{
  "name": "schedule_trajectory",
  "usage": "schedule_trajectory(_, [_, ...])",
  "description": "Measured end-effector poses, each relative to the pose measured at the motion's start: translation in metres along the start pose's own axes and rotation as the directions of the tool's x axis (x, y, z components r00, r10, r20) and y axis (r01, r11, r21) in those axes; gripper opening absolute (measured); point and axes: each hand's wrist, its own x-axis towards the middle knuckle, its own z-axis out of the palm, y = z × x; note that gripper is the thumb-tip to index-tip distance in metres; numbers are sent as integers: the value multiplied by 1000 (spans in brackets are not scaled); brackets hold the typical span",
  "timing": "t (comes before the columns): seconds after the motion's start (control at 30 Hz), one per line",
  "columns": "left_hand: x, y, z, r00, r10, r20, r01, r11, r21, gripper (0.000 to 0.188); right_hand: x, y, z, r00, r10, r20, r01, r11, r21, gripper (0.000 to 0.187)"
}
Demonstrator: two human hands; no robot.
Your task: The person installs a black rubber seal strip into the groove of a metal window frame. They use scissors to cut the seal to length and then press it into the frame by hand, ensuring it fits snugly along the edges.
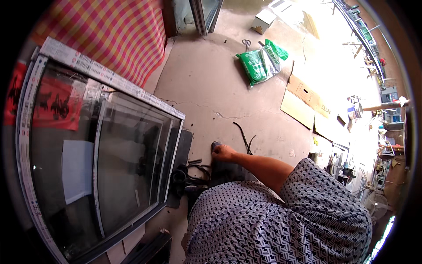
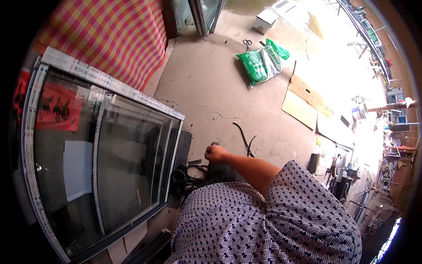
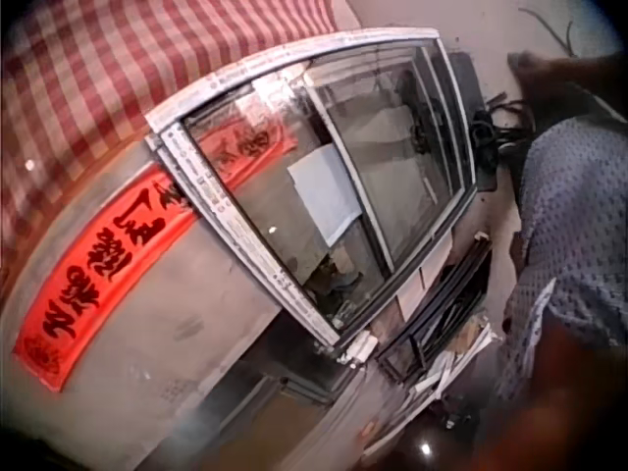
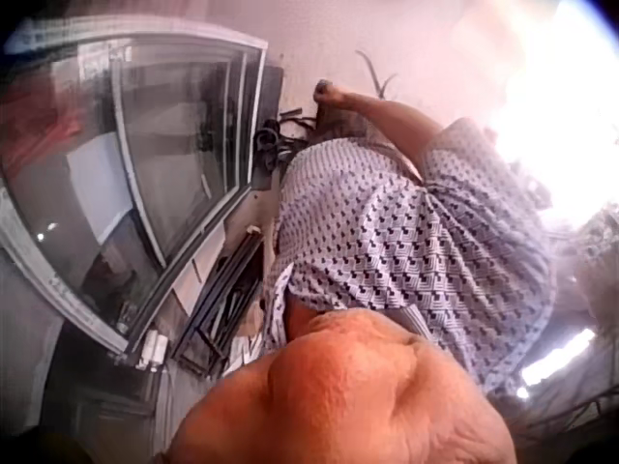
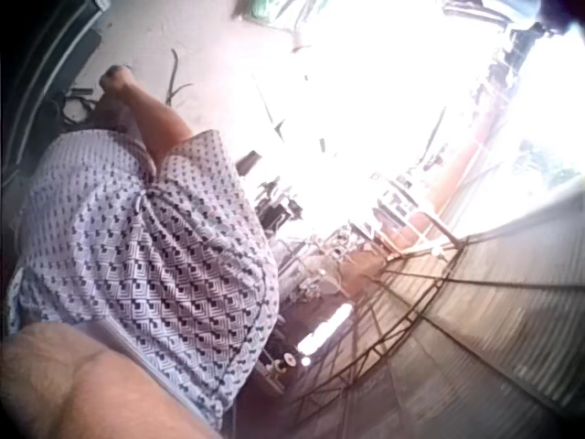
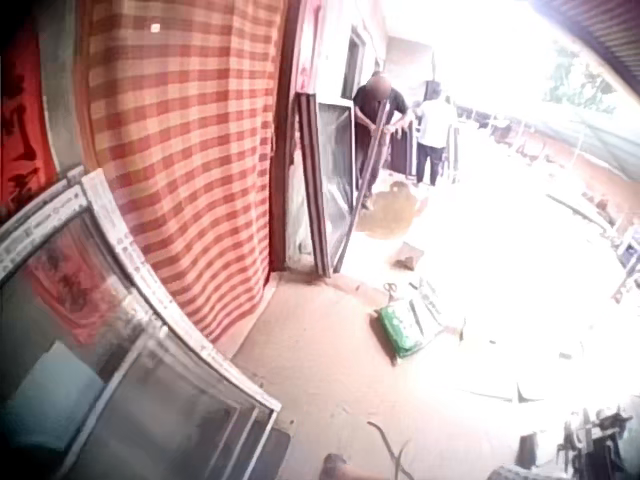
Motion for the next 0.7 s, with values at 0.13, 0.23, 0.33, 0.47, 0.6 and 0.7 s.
schedule_trajectory(0.13, [-8, 3, -68, 990, 22, -142, -15, 998, 54, 42, 8, 0, -48, 986, 1, -164, -2, 1000, -2, 40])
schedule_trajectory(0.23, [6, 63, -50, 981, 175, -81, -164, 979, 124, 41, 14, 29, -80, 948, 48, -314, -34, 998, 50, 39])
schedule_trajectory(0.33, [42, 122, 10, 955, 273, 115, -292, 930, 221, 37, -18, 80, -101, 860, 194, -473, -135, 979, 155, 39])
schedule_trajectory(0.47, [62, 186, 120, 896, 339, 287, -420, 857, 300, 35, -4, 130, -151, 774, 375, -510, -66, 849, 525, 26])
schedule_trajectory(0.6, [66, 193, 174, 893, 273, 357, -412, 814, 410, 34, -32, 180, -120, 710, 582, -397, -166, 685, 709, 17])
schedule_trajectory(0.7, [103, 176, 200, 902, 147, 406, -344, 812, 472, 34, -41, 214, -72, 649, 694, -310, -320, 619, 717, 21])
